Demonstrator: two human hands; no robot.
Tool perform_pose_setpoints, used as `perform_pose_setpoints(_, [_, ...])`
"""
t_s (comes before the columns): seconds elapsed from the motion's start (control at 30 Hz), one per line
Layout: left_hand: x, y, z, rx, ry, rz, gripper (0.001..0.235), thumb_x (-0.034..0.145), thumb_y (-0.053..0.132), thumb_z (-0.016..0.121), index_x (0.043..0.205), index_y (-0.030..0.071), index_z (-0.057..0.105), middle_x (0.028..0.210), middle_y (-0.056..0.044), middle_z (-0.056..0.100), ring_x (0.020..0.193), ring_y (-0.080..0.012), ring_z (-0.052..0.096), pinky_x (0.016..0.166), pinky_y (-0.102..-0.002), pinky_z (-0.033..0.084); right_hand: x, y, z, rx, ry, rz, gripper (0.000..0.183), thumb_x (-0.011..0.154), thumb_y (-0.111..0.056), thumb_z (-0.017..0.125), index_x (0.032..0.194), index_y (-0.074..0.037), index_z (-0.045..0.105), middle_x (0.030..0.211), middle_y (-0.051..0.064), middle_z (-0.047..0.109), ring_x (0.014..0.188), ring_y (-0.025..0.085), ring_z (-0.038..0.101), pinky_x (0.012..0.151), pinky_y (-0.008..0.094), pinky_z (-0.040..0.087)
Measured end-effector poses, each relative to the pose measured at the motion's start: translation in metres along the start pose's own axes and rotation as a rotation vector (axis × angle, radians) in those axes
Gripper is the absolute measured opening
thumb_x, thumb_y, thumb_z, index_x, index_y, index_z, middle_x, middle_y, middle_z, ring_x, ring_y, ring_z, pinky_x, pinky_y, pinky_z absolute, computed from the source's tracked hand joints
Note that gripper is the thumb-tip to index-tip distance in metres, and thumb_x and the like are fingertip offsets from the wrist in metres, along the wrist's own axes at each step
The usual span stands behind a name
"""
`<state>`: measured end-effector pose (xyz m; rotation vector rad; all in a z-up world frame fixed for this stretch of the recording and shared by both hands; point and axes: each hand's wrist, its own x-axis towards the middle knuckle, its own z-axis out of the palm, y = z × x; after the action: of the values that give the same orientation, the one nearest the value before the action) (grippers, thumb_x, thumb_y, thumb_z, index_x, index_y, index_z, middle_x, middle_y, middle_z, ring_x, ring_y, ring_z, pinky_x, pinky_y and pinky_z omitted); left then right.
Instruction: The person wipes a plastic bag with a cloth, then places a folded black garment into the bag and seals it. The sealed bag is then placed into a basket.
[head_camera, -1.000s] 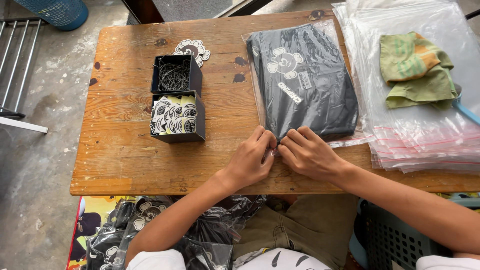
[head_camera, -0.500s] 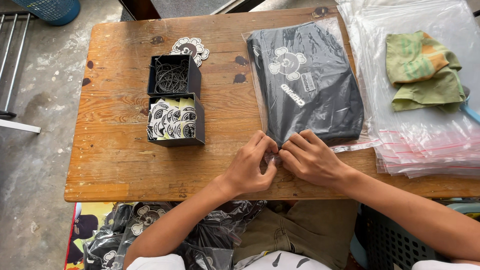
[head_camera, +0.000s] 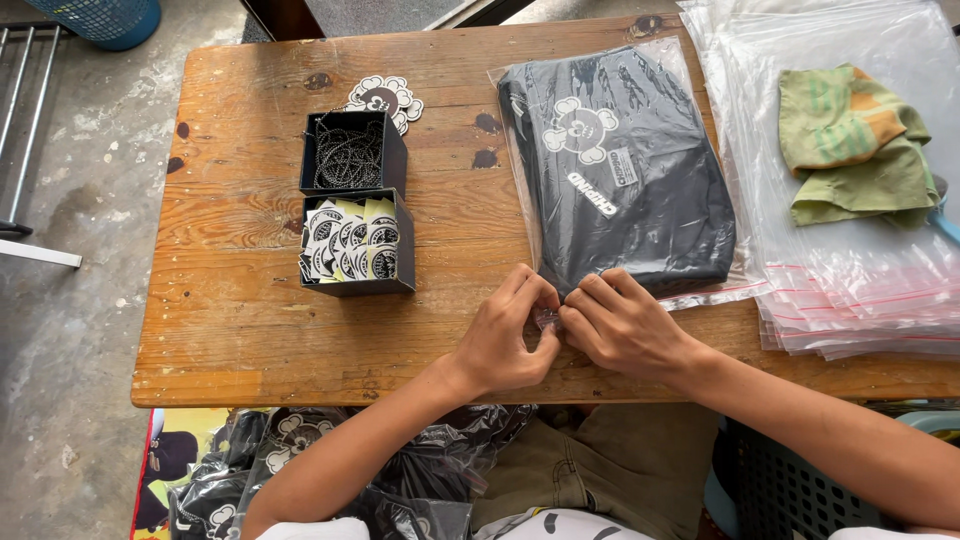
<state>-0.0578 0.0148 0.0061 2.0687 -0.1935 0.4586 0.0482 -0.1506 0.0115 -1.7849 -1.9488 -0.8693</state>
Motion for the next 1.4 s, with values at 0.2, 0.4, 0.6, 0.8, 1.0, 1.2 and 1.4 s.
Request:
perform_pose_setpoints(0.2, [0.0, 0.001, 0.0, -0.015, 0.019, 0.009, 0.028, 0.067, 0.003, 0.063, 0.093, 0.01, 0.055, 0.084, -0.008, 0.048, 0.076, -0.0315, 0.059, 0.067, -0.038, 0.051, 0.006, -0.004, -0.001, -0.027, 0.002, 0.027, 0.024, 0.097, -0.014, 0.059, 0.074, -0.005, 0.058, 0.069, 0.009, 0.048, 0.069, 0.028, 0.053, 0.065, 0.038, 0.043])
perform_pose_setpoints(0.4, [0.001, -0.001, 0.001, -0.026, 0.03, 0.02, 0.028, 0.066, 0.003, 0.062, 0.091, 0.01, 0.055, 0.083, -0.008, 0.047, 0.075, -0.0313, 0.059, 0.067, -0.037, 0.05, 0.001, -0.005, 0.003, -0.01, -0.002, 0.01, 0.02, 0.096, -0.011, 0.059, 0.077, -0.004, 0.058, 0.071, 0.01, 0.05, 0.071, 0.029, 0.054, 0.067, 0.038, 0.043])
perform_pose_setpoints(0.6, [-0.002, -0.001, -0.005, -0.029, 0.035, -0.032, 0.026, 0.064, 0.003, 0.059, 0.089, 0.011, 0.052, 0.082, -0.009, 0.047, 0.076, -0.0327, 0.059, 0.069, -0.038, 0.05, 0.003, 0.01, -0.017, 0.136, -0.133, 0.229, 0.037, 0.075, -0.045, 0.079, 0.09, -0.014, 0.065, 0.089, 0.007, 0.056, 0.093, 0.032, 0.056, 0.079, 0.044, 0.043])
perform_pose_setpoints(0.8, [-0.021, 0.011, -0.039, 0.174, -0.168, -0.175, 0.029, 0.067, 0.003, 0.054, 0.096, 0.006, 0.05, 0.088, -0.016, 0.048, 0.081, -0.0422, 0.059, 0.072, -0.047, 0.051, -0.01, 0.046, -0.057, -0.192, -0.664, 0.726, 0.053, 0.097, -0.054, 0.054, 0.122, -0.008, 0.064, 0.118, 0.016, 0.065, 0.113, 0.037, 0.063, 0.086, 0.048, 0.051])
perform_pose_setpoints(1.0, [-0.026, 0.017, -0.045, 0.892, -0.137, 0.061, 0.048, 0.062, 0.019, 0.067, 0.108, 0.009, 0.059, 0.106, -0.014, 0.055, 0.107, -0.0371, 0.058, 0.087, -0.044, 0.046, 0.029, 0.042, -0.081, 0.134, -0.946, 0.845, 0.049, 0.099, -0.056, 0.047, 0.11, -0.015, 0.071, 0.101, 0.011, 0.073, 0.099, 0.028, 0.071, 0.087, 0.041, 0.052])
perform_pose_setpoints(1.2, [0.0, 0.044, 0.006, 0.518, -0.07, 0.287, 0.05, 0.089, 0.029, 0.062, 0.132, 0.003, 0.053, 0.135, -0.026, 0.052, 0.133, -0.0527, 0.047, 0.105, -0.06, 0.04, 0.033, 0.161, -0.008, 0.054, -0.586, 0.882, 0.062, 0.105, -0.051, 0.053, 0.131, 0.004, 0.06, 0.121, 0.031, 0.065, 0.119, 0.047, 0.061, 0.096, 0.056, 0.046])
perform_pose_setpoints(1.4, [0.008, 0.039, 0.006, 0.381, -0.162, 0.3, 0.018, 0.092, 0.016, 0.054, 0.101, 0.001, 0.057, 0.124, -0.021, 0.057, 0.132, -0.0463, 0.048, 0.115, -0.061, 0.029, 0.024, 0.2, 0.016, 0.175, -0.603, 0.979, 0.052, 0.1, -0.041, 0.045, 0.137, -0.006, 0.059, 0.134, 0.023, 0.06, 0.126, 0.039, 0.039, 0.103, 0.053, 0.031])
